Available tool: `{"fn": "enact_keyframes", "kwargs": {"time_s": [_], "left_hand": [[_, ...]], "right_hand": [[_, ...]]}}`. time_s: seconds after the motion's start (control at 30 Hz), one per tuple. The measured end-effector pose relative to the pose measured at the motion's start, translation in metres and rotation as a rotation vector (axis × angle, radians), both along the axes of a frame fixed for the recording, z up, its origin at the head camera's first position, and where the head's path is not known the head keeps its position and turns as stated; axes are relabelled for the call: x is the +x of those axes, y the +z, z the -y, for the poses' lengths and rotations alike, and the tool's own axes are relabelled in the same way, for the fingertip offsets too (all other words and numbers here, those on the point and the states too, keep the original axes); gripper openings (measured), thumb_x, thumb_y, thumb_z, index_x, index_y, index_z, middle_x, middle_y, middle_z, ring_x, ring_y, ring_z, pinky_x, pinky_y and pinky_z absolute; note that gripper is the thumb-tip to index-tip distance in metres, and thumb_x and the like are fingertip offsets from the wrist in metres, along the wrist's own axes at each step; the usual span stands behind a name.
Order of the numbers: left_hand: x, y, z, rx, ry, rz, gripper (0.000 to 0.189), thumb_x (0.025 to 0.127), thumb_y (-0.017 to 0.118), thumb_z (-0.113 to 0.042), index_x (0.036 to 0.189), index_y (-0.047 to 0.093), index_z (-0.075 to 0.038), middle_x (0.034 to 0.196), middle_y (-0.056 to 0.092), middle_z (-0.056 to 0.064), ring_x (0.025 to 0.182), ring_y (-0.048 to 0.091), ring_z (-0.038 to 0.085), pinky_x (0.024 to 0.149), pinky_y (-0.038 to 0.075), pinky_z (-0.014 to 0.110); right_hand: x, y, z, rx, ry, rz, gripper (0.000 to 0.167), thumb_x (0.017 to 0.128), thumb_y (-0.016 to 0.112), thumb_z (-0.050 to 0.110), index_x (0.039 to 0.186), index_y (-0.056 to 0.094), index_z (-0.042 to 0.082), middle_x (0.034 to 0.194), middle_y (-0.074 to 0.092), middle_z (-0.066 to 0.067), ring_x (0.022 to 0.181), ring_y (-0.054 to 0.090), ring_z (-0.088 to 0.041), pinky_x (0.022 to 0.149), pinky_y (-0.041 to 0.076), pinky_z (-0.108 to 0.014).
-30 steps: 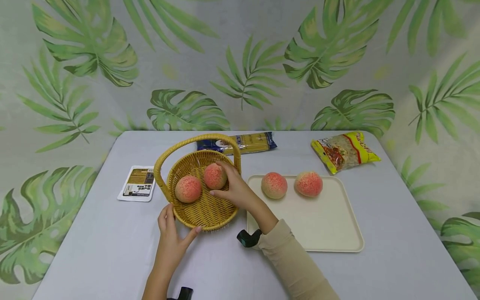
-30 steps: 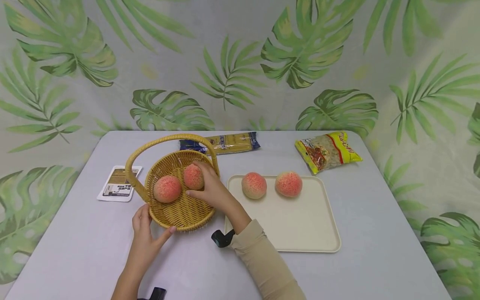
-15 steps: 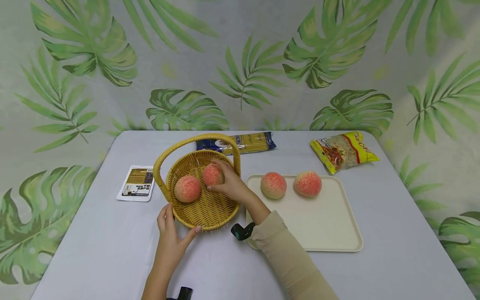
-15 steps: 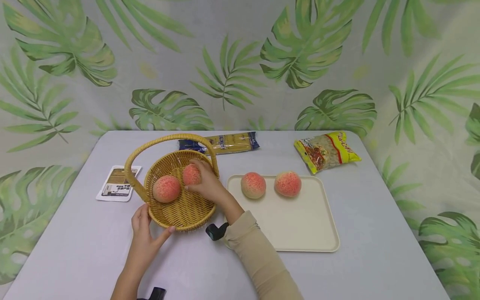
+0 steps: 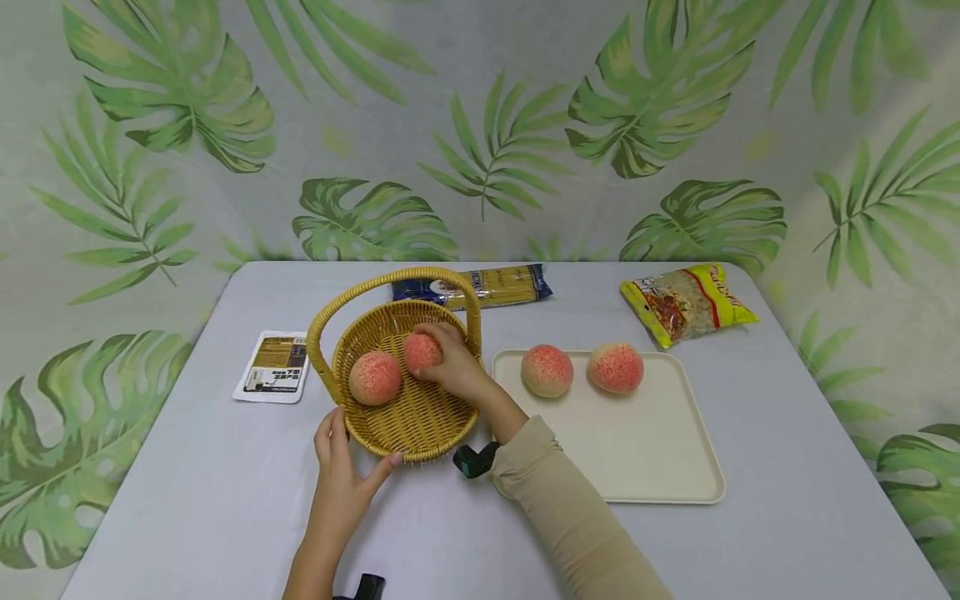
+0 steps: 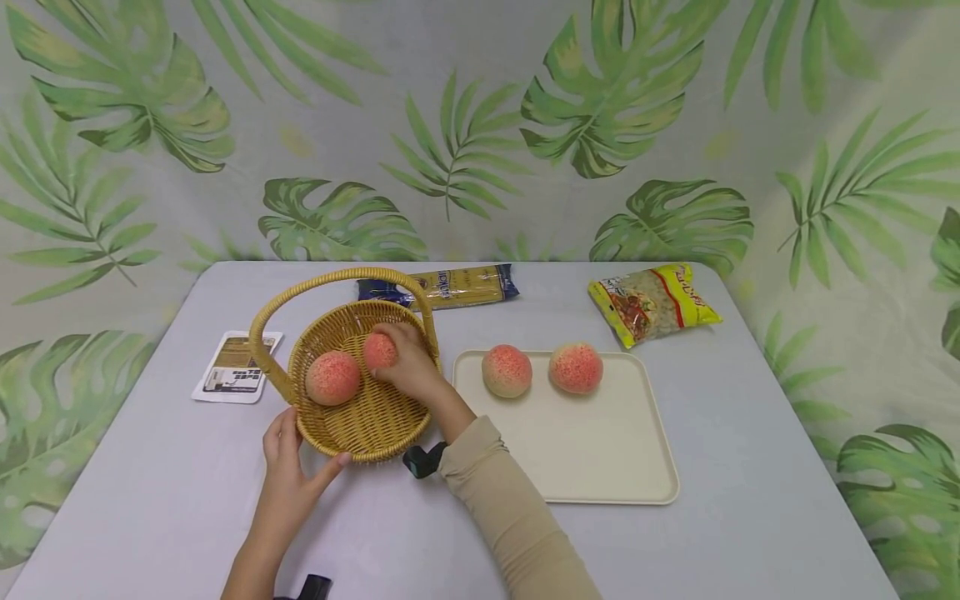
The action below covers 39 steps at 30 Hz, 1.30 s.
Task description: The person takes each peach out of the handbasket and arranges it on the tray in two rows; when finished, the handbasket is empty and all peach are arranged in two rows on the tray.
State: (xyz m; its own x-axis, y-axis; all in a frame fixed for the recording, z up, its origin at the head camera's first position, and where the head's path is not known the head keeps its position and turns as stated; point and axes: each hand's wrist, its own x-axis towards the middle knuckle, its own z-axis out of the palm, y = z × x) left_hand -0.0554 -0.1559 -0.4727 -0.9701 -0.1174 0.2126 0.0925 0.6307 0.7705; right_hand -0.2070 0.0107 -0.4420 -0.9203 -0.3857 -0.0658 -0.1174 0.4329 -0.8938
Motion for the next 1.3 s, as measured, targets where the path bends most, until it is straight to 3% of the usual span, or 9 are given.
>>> {"fn": "enact_keyframes", "kwargs": {"time_s": [0.27, 0.67, 0.8, 0.97, 1.13, 1.3], "left_hand": [[0.0, 0.0, 0.0, 0.004, -0.002, 0.002, 0.102, 0.072, 0.075, -0.034, 0.141, 0.01, 0.002, 0.138, 0.01, 0.022, 0.122, 0.028, 0.037, 0.094, 0.032, 0.052], [0.0, 0.001, 0.001, 0.013, -0.001, 0.029, 0.102, 0.072, 0.074, -0.036, 0.141, 0.01, 0.001, 0.138, 0.009, 0.021, 0.122, 0.029, 0.037, 0.094, 0.031, 0.052], [0.0, 0.001, 0.001, 0.017, -0.002, 0.036, 0.102, 0.072, 0.074, -0.037, 0.142, 0.009, 0.001, 0.139, 0.009, 0.021, 0.122, 0.028, 0.037, 0.094, 0.03, 0.053], [0.0, 0.001, 0.001, 0.026, -0.005, 0.023, 0.102, 0.072, 0.075, -0.034, 0.142, 0.01, 0.001, 0.139, 0.009, 0.021, 0.121, 0.029, 0.037, 0.094, 0.031, 0.052], [0.0, 0.0, 0.001, 0.026, -0.002, 0.024, 0.102, 0.072, 0.075, -0.034, 0.142, 0.01, 0.0, 0.139, 0.009, 0.021, 0.121, 0.03, 0.035, 0.095, 0.031, 0.051], [0.0, 0.0, 0.0, 0.027, -0.001, 0.023, 0.102, 0.072, 0.076, -0.033, 0.142, 0.01, 0.0, 0.139, 0.009, 0.021, 0.121, 0.03, 0.035, 0.095, 0.031, 0.05]], "right_hand": [[0.001, -0.001, 0.002, 0.003, -0.011, 0.006, 0.061, 0.074, 0.072, 0.006, 0.126, 0.045, 0.023, 0.135, 0.03, -0.01, 0.114, 0.042, -0.029, 0.088, 0.039, -0.044], [0.015, 0.008, -0.008, -0.066, 0.062, -0.149, 0.062, 0.072, 0.074, 0.012, 0.127, 0.046, 0.02, 0.132, 0.037, -0.005, 0.113, 0.043, -0.022, 0.088, 0.04, -0.04], [0.031, 0.025, -0.017, -0.116, 0.111, -0.227, 0.064, 0.073, 0.074, 0.012, 0.13, 0.044, 0.014, 0.132, 0.039, -0.005, 0.116, 0.041, -0.023, 0.088, 0.04, -0.041], [0.062, 0.06, -0.036, -0.224, 0.13, -0.227, 0.064, 0.073, 0.071, 0.003, 0.129, 0.042, 0.003, 0.133, 0.037, -0.013, 0.115, 0.043, -0.029, 0.087, 0.042, -0.043], [0.083, 0.071, -0.064, -0.266, 0.082, -0.264, 0.064, 0.072, 0.071, 0.0, 0.129, 0.041, 0.002, 0.133, 0.036, -0.014, 0.113, 0.043, -0.025, 0.08, 0.046, -0.038], [0.098, 0.067, -0.098, -0.274, 0.018, -0.338, 0.066, 0.069, 0.071, -0.006, 0.127, 0.04, -0.002, 0.13, 0.037, -0.018, 0.114, 0.041, -0.026, 0.082, 0.046, -0.037]]}}
